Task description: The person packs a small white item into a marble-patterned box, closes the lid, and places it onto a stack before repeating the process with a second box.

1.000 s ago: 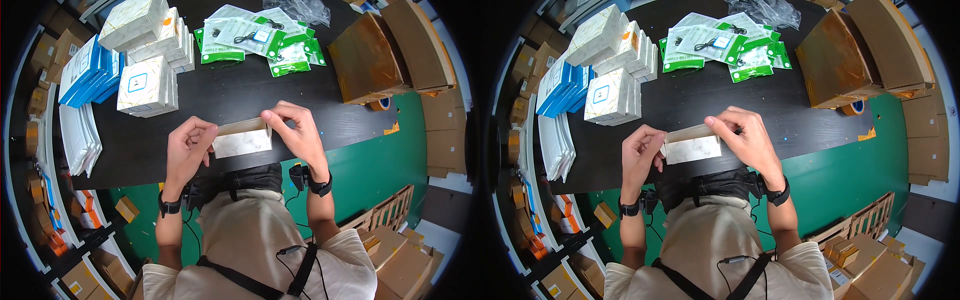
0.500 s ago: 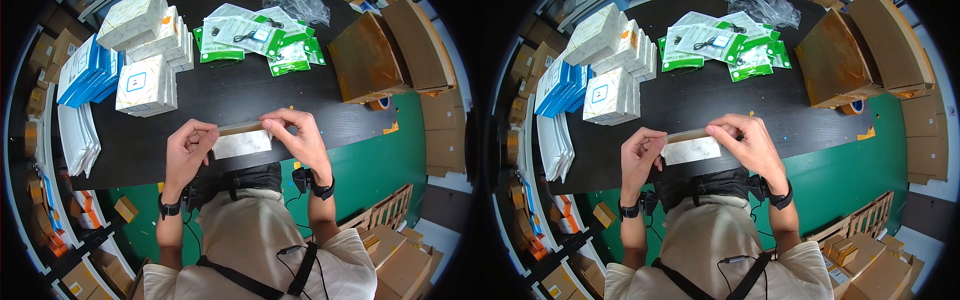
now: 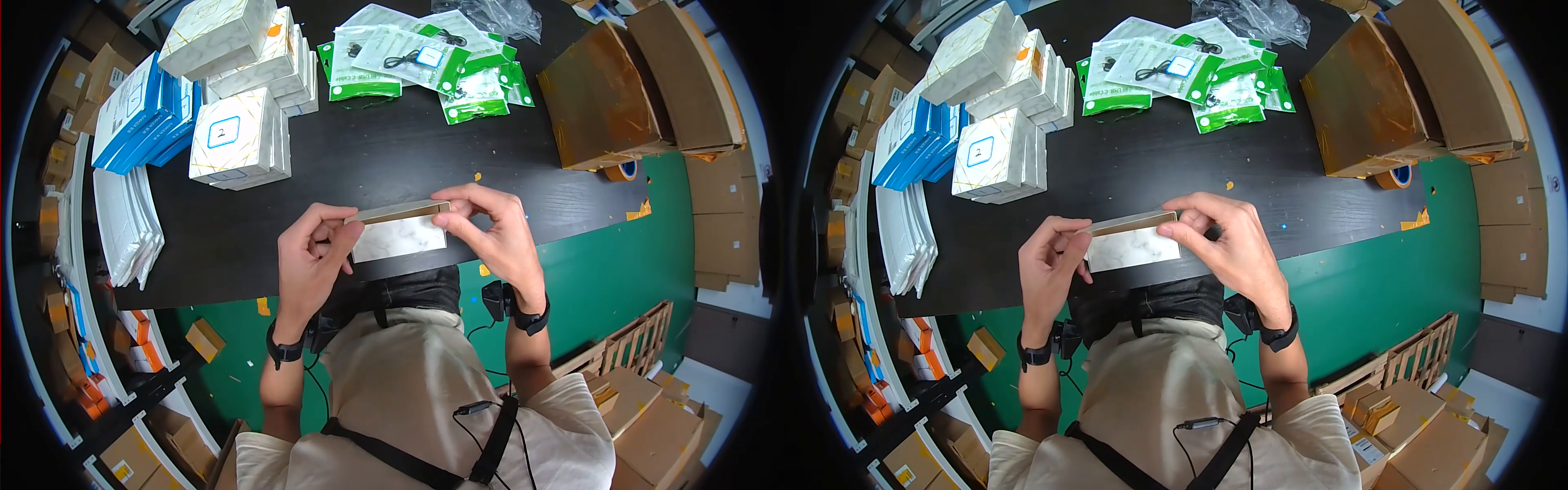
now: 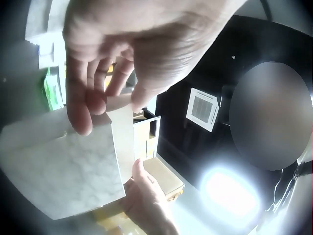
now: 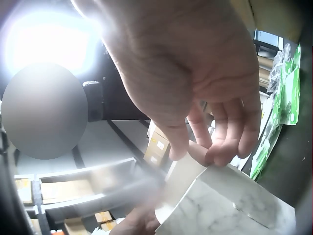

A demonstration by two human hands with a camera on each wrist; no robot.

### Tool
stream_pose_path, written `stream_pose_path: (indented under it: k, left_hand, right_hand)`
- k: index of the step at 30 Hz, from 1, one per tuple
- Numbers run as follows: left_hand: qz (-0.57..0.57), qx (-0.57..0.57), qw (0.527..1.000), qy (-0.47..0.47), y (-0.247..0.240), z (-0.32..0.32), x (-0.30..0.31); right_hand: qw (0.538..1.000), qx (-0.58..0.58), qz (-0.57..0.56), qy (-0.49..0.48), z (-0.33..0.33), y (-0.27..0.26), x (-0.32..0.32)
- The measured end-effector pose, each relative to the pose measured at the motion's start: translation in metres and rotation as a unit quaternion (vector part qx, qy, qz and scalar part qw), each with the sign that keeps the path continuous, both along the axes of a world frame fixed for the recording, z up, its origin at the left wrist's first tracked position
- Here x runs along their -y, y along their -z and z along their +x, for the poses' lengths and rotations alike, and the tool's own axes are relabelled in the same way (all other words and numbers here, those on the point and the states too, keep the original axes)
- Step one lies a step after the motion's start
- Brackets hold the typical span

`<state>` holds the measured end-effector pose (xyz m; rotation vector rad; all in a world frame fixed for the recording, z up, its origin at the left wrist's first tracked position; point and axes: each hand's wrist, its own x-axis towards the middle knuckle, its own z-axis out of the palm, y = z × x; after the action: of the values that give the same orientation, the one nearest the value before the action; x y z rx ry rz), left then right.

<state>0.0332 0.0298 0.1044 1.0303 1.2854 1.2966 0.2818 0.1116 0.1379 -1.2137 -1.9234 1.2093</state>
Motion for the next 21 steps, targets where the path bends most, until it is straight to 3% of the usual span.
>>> stream_pose_path:
  k: [3, 10, 21]
  left_hand:
    - [0.001, 0.023, 1.000, -0.005, 0.002, 0.001, 0.002]
    - [0.013, 0.037, 0.999, 0.002, 0.006, 0.000, 0.004]
    - [0.086, -0.197, 0.976, 0.026, 0.012, -0.002, 0.022]
  right_hand:
    - [0.999, -0.005, 0.034, -0.030, 0.006, 0.005, 0.005]
    - [0.998, -0.015, -0.041, -0.055, 0.012, 0.006, 0.018]
    - [0.997, -0.033, 0.018, -0.069, 0.012, 0.014, 0.015]
